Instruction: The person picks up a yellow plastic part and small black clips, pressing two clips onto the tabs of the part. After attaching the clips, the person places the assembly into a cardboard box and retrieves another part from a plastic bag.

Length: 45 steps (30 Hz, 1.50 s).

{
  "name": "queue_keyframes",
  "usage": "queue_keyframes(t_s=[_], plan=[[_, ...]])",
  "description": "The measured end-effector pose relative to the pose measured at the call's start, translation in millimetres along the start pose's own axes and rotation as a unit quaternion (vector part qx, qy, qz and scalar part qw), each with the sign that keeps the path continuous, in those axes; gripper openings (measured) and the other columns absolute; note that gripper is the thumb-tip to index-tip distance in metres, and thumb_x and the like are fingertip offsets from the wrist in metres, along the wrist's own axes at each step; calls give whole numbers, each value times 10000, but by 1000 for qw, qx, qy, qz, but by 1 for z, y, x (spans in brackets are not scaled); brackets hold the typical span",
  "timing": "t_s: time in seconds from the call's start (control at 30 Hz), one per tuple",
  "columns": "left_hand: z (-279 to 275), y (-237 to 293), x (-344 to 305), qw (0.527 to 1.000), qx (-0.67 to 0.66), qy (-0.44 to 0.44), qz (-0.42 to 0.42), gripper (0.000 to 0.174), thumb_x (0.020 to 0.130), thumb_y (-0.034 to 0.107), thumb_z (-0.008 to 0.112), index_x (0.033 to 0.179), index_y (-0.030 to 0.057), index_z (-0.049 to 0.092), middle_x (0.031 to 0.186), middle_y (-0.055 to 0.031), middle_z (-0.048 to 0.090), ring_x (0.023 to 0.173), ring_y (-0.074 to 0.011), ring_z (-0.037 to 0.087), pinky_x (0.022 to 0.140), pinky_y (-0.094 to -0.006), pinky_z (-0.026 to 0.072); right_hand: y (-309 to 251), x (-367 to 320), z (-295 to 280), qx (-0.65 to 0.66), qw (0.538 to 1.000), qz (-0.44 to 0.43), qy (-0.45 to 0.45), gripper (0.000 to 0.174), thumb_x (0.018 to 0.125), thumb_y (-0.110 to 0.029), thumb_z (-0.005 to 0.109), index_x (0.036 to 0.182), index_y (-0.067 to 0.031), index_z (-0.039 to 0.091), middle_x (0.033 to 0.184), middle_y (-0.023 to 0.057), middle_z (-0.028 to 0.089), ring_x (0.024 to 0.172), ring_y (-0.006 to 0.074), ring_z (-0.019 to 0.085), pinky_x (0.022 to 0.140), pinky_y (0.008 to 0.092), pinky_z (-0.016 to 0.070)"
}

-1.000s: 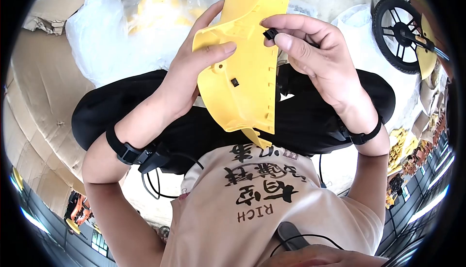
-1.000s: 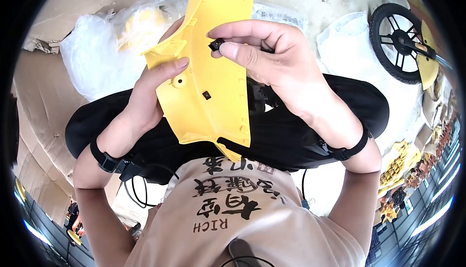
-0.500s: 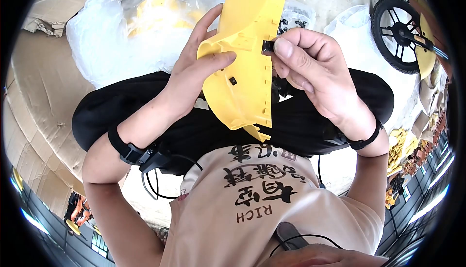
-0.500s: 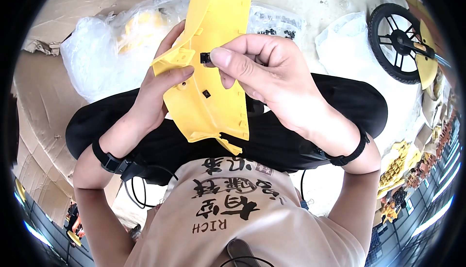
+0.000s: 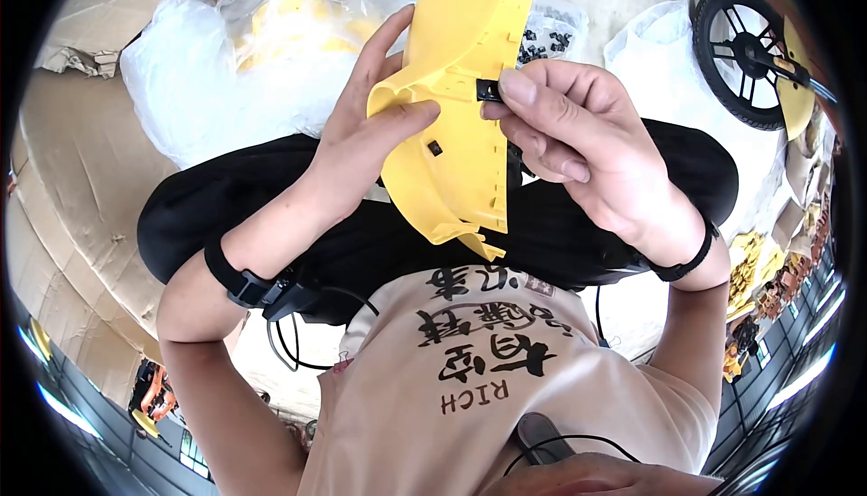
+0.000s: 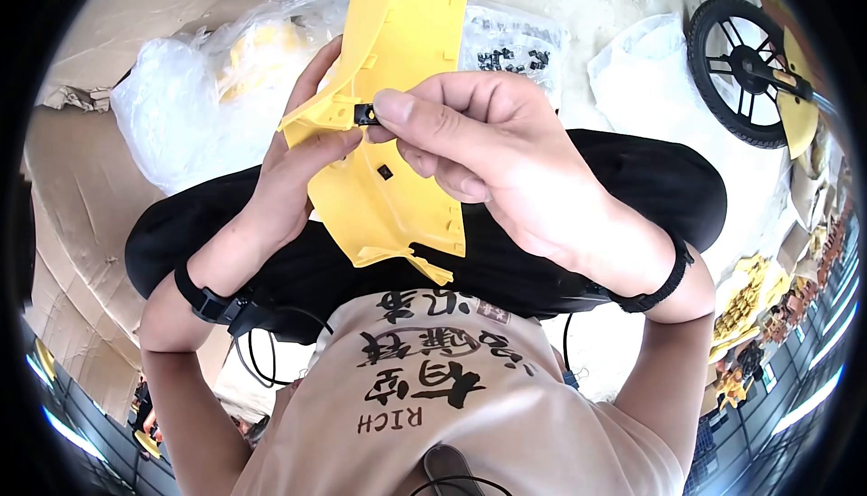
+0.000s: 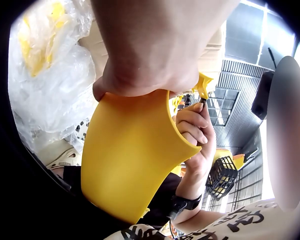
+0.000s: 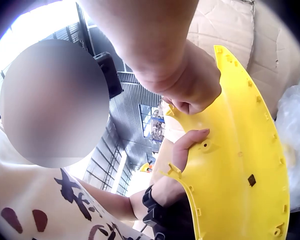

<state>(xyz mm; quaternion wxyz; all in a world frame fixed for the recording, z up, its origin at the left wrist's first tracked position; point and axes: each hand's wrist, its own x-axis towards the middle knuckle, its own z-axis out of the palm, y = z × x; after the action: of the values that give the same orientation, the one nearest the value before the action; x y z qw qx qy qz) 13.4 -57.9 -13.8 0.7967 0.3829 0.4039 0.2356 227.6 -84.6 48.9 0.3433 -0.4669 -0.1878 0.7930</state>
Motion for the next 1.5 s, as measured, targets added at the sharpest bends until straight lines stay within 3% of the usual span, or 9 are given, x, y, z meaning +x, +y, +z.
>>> queue_keyframes(t_s=[0.3,0.6,0.67,0.83,1.0,1.07,1.2,1.27,1.5], plan=[[7,0,0,998,47,13,26,857,813,71,503,1584,142,136,1467,-103,447,1256,-179,507,1055,-337,409,-1,-1,7,-8,1000,6,1,267,997,-216,603,939,41,648,642,-32,509,446,-18,300,422,160,211],[4,-5,0,992,122,7,29,833,899,77,555,1590,157,96,1450,-38,463,1158,-106,528,986,-270,451,-5,-5,11,-55,998,-14,4,233,982,-190,618,915,31,654,640,-47,526,449,-18,318,423,171,208],[5,-1,1,995,100,-12,24,829,857,-94,407,1580,83,41,1594,-139,260,1462,-210,269,1166,-333,257,-12,-4,12,-45,999,16,2,227,973,-182,629,899,31,651,623,-53,516,446,-15,316,423,177,200],[8,-3,-2,987,149,-26,54,830,853,-87,416,1582,87,59,1574,-137,295,1427,-208,329,1145,-319,285,-24,-1,13,-88,994,62,-28,250,969,-193,635,857,31,638,595,-59,468,444,-14,311,423,179,189],[4,2,0,989,141,-16,40,827,854,-62,430,1583,93,73,1542,-135,352,1396,-200,375,1134,-315,301,-5,10,9,-74,996,-7,-44,316,1004,-263,591,906,35,620,615,-48,469,427,-21,296,424,171,205],[4,1,0,989,131,1,61,793,917,158,566,1586,196,141,1482,-39,449,1322,-162,461,1118,-344,362,-3,13,3,-39,997,6,-64,332,1027,-274,549,967,46,616,645,-29,490,433,-25,297,428,164,215],[1,4,-1,995,92,-2,48,803,903,168,570,1585,199,148,1484,-50,444,1345,-177,439,1140,-356,329,4,15,-1,-19,994,-24,-109,287,991,-269,615,994,13,665,743,1,584,519,-1,364,455,171,259],[3,8,-3,991,125,-11,46,830,828,-36,443,1582,96,119,1508,-131,401,1390,-205,385,1120,-314,311,11,17,-1,-94,988,-93,-80,286,995,-269,609,978,8,675,740,-1,599,554,11,424,486,173,313],[0,4,-4,986,158,8,43,835,865,119,538,1590,185,129,1447,-66,473,1315,-150,454,1100,-331,360,22,23,6,-216,956,-199,-9,322,1003,-288,596,910,2,698,716,-9,610,624,45,511,561,197,398]])
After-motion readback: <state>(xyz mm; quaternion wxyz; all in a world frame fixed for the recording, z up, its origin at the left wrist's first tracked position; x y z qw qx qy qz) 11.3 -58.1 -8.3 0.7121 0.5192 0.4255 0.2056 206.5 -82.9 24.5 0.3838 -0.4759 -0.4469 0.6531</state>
